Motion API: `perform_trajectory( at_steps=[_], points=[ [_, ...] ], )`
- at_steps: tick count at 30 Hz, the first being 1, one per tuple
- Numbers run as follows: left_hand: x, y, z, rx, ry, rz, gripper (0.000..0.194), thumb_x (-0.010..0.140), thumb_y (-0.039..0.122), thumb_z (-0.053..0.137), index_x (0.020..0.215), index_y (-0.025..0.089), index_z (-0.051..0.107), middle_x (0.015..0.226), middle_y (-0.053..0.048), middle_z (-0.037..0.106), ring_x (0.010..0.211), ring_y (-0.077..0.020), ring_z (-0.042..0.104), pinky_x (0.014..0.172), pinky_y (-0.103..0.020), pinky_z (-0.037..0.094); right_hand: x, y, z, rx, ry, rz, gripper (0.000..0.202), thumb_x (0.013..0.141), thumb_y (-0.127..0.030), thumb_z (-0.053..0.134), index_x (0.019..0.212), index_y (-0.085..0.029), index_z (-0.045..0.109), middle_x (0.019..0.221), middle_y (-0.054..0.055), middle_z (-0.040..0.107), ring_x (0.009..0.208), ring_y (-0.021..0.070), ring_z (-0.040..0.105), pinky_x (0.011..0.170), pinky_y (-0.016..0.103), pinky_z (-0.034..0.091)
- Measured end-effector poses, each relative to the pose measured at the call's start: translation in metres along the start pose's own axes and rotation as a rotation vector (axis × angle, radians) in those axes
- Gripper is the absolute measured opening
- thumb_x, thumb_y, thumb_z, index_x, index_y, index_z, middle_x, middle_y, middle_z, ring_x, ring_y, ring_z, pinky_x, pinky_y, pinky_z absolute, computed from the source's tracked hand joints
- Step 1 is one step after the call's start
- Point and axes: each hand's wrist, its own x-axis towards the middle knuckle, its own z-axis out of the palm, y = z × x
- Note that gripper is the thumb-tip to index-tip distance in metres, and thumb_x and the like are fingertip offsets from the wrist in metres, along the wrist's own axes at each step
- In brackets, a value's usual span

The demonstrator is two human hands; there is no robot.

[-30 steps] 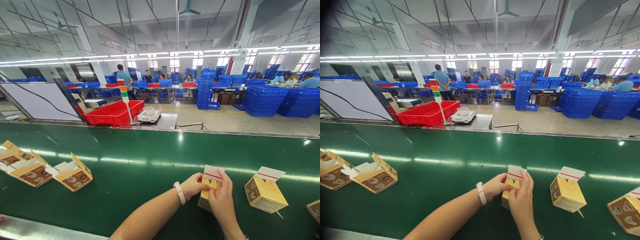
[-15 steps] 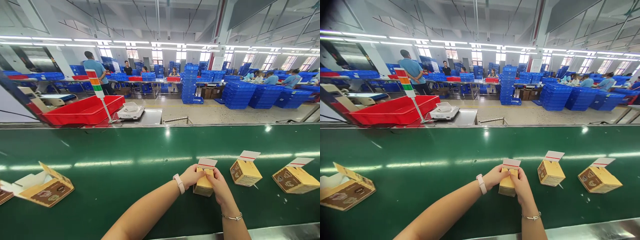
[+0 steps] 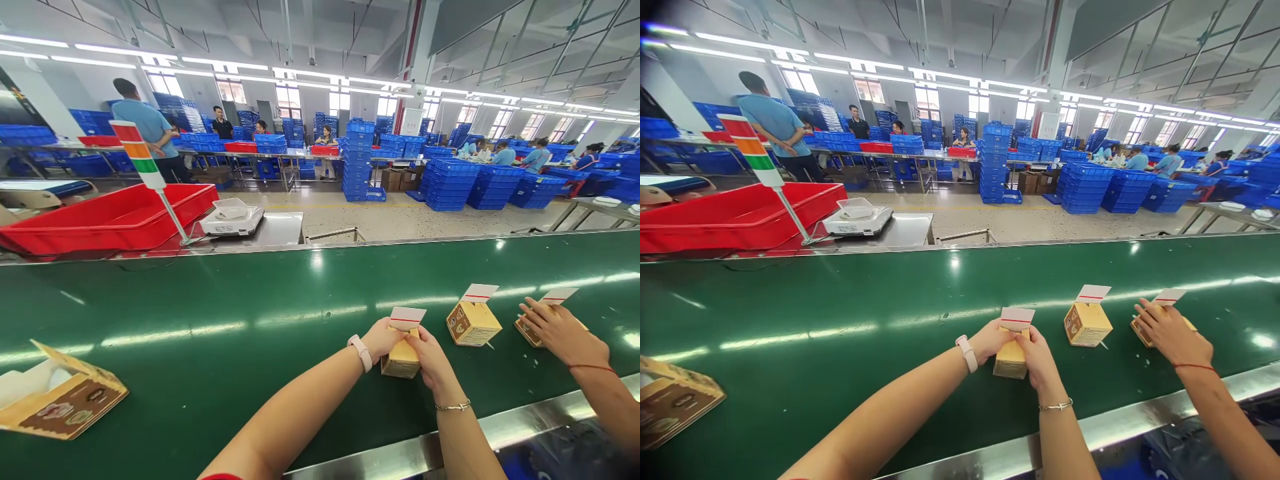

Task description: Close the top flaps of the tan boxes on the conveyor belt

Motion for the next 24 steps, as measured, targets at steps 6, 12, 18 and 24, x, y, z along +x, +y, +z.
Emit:
perform_trajectory(
  at_steps=[6, 12, 18, 24],
  points=[
    [-0.021, 0.005, -0.012, 0.045, 0.188, 0.043, 0.038, 0.082, 0.030, 0.067, 0.112, 0.011, 0.055, 0.110, -0.016, 0.064, 0.104, -0.0258, 0.061, 0.098, -0.042, 0.045, -0.002, 0.011, -0.019, -0.091, 0.293, -0.215, 0.046, 0.063, -0.056, 0.070, 0.089, -0.019, 0.060, 0.093, 0.012, 0.069, 0.098, 0.0343, 0.065, 0.082, 0.048, 0.054],
    [-0.099, 0.008, -0.067, 0.086, 0.257, 0.210, 0.040, 0.070, 0.046, 0.075, 0.094, 0.018, 0.061, 0.107, -0.010, 0.066, 0.107, -0.0241, 0.059, 0.100, -0.038, 0.043, -0.027, 0.026, -0.034, -0.523, 0.413, -0.759, 0.041, 0.076, -0.052, 0.062, 0.103, -0.021, 0.061, 0.116, 0.013, 0.064, 0.119, 0.0332, 0.054, 0.109, 0.054, 0.033],
    [-0.174, -0.008, -0.119, 0.001, 0.579, 0.280, 0.050, 0.066, 0.055, 0.075, 0.097, 0.019, 0.062, 0.099, -0.008, 0.071, 0.100, -0.0256, 0.065, 0.089, -0.037, 0.049, -0.028, 0.033, -0.029, -1.370, 0.266, -0.962, 0.053, 0.096, -0.046, 0.036, 0.136, -0.013, 0.042, 0.123, 0.022, 0.063, 0.113, 0.0378, 0.059, 0.105, 0.074, 0.019],
    [-0.248, -0.019, -0.156, 0.030, 1.156, 0.522, 0.042, 0.063, 0.061, 0.072, 0.082, 0.026, 0.062, 0.088, -0.002, 0.070, 0.095, -0.0318, 0.065, 0.082, -0.049, 0.053, -0.021, 0.027, -0.036, -1.427, 0.361, -0.951, 0.060, 0.098, -0.048, 0.031, 0.144, -0.010, 0.034, 0.121, 0.026, 0.061, 0.113, 0.0419, 0.058, 0.098, 0.082, 0.014]
  ],
)
